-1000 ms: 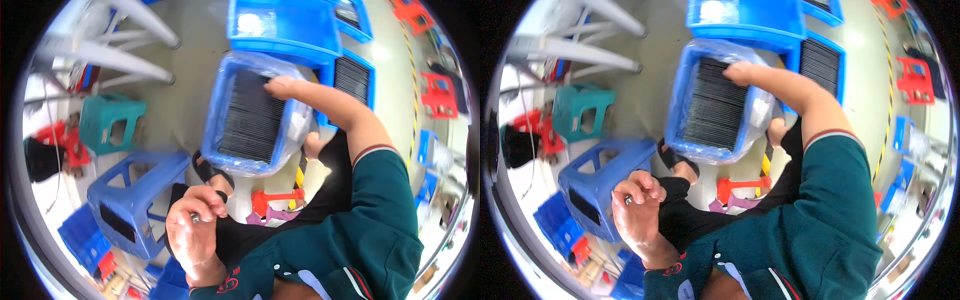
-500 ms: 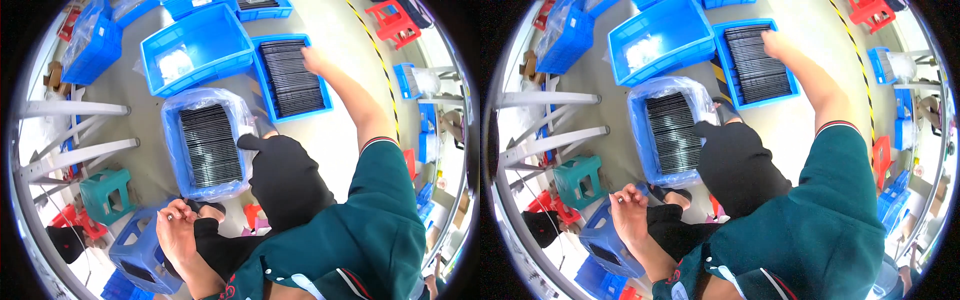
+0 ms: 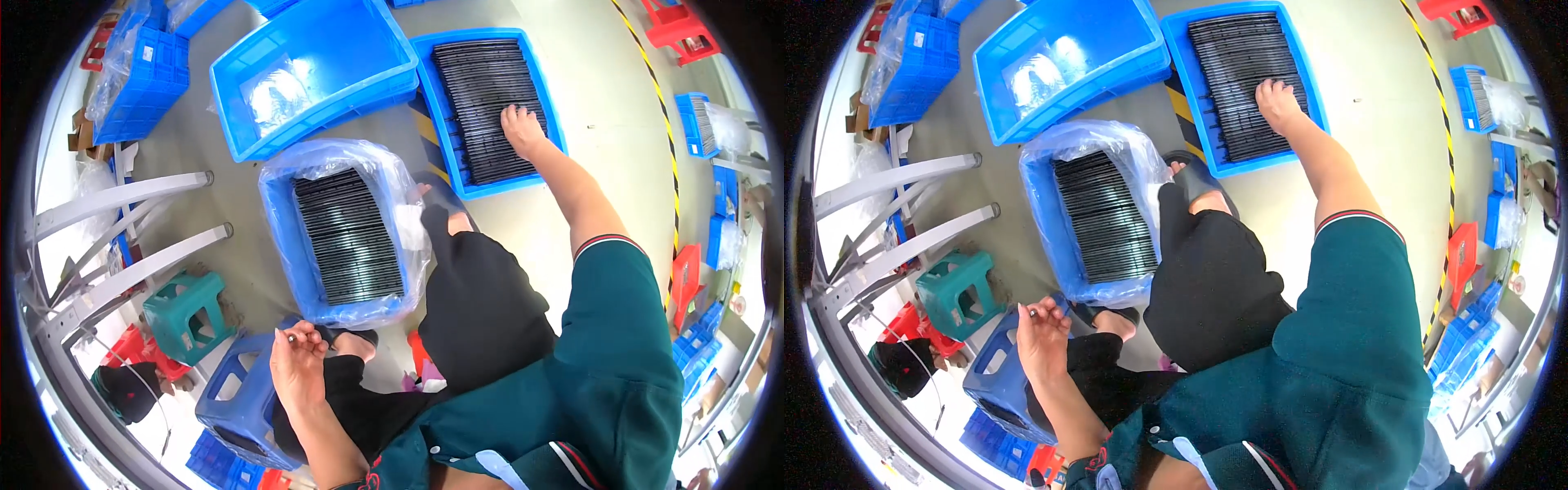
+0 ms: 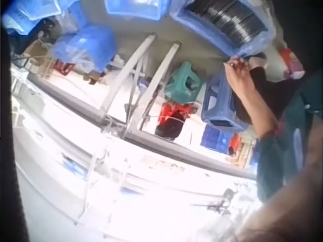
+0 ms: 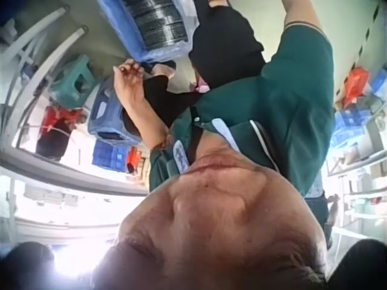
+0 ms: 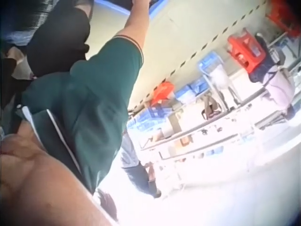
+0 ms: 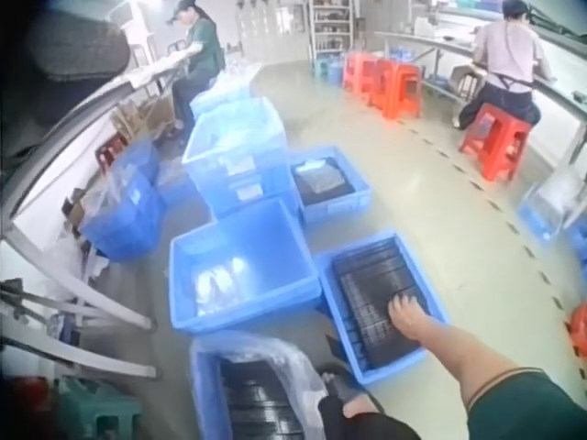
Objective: Sorting and organizing black component rods into a tray within a blue storage bin.
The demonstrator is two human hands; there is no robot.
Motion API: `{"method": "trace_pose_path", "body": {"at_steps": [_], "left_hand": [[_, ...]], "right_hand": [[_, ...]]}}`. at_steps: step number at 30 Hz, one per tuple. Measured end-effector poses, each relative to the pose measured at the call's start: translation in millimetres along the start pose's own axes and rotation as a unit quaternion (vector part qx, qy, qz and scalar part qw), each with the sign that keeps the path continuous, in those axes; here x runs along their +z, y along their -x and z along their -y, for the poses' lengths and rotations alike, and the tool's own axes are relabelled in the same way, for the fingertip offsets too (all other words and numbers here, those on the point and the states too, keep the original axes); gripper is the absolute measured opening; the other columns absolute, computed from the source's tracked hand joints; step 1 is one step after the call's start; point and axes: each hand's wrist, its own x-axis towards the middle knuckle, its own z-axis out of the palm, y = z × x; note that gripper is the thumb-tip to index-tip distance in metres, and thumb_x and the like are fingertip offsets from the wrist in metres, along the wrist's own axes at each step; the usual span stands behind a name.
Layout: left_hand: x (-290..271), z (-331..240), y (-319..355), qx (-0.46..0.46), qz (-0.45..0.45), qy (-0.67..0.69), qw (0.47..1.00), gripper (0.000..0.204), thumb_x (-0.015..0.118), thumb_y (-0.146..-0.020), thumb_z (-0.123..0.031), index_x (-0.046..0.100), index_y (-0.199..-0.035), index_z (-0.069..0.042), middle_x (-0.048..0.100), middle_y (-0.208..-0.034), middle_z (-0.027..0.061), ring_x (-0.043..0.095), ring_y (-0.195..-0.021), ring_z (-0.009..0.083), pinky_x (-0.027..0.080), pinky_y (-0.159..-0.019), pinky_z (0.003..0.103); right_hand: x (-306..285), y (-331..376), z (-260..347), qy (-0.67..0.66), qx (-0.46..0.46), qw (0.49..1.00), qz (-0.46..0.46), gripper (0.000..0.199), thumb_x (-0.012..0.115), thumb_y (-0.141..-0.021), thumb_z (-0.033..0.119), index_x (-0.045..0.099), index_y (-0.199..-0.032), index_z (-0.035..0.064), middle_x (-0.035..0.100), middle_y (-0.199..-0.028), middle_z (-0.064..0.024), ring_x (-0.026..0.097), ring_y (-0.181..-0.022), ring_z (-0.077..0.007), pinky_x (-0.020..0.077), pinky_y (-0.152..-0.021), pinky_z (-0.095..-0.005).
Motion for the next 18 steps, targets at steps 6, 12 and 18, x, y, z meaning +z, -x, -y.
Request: {"method": "trace_pose_path", "body": {"at_steps": [6, 12, 18], "left_hand": [[11, 3, -10, -0.004, -0.012, -0.023, 1.0, 0.033, 0.049, -0.093, -0.035, 0.053, -0.078, -0.006, 0.055, -0.091, 0.0078, 0.05, -0.078, 0.0168, 0.042, -0.068, 0.03], [11, 3, -12, 0.0, -0.012, -0.032, 0.999, 0.033, 0.048, -0.093, -0.036, 0.053, -0.079, -0.006, 0.054, -0.091, 0.0069, 0.048, -0.078, 0.0167, 0.041, -0.068, 0.03], [11, 0, -7, 0.018, -0.018, -0.023, 0.999, 0.033, 0.051, -0.092, -0.034, 0.053, -0.077, -0.005, 0.055, -0.09, 0.0086, 0.05, -0.077, 0.0175, 0.043, -0.067, 0.031]], "right_hand": [[41, -15, -11, -0.016, 0.036, 0.999, -0.032, 0.025, 0.05, -0.083, 0.017, 0.056, -0.101, 0.0025, 0.057, -0.098, -0.0157, 0.061, -0.083, -0.0279, 0.0527, -0.064, -0.0389], [55, -21, -1, 0.005, 0.014, 0.999, -0.04, 0.017, 0.05, -0.081, 0.017, 0.058, -0.089, 0.0032, 0.058, -0.093, -0.0203, 0.062, -0.074, -0.0318, 0.053, -0.052, -0.0369], [61, -27, -3, -0.006, 0.009, 1.0, 0.002, 0.021, 0.05, -0.083, 0.017, 0.058, -0.095, 0.0015, 0.058, -0.095, -0.0214, 0.063, -0.079, -0.0352, 0.0534, -0.052, -0.0431]]}}
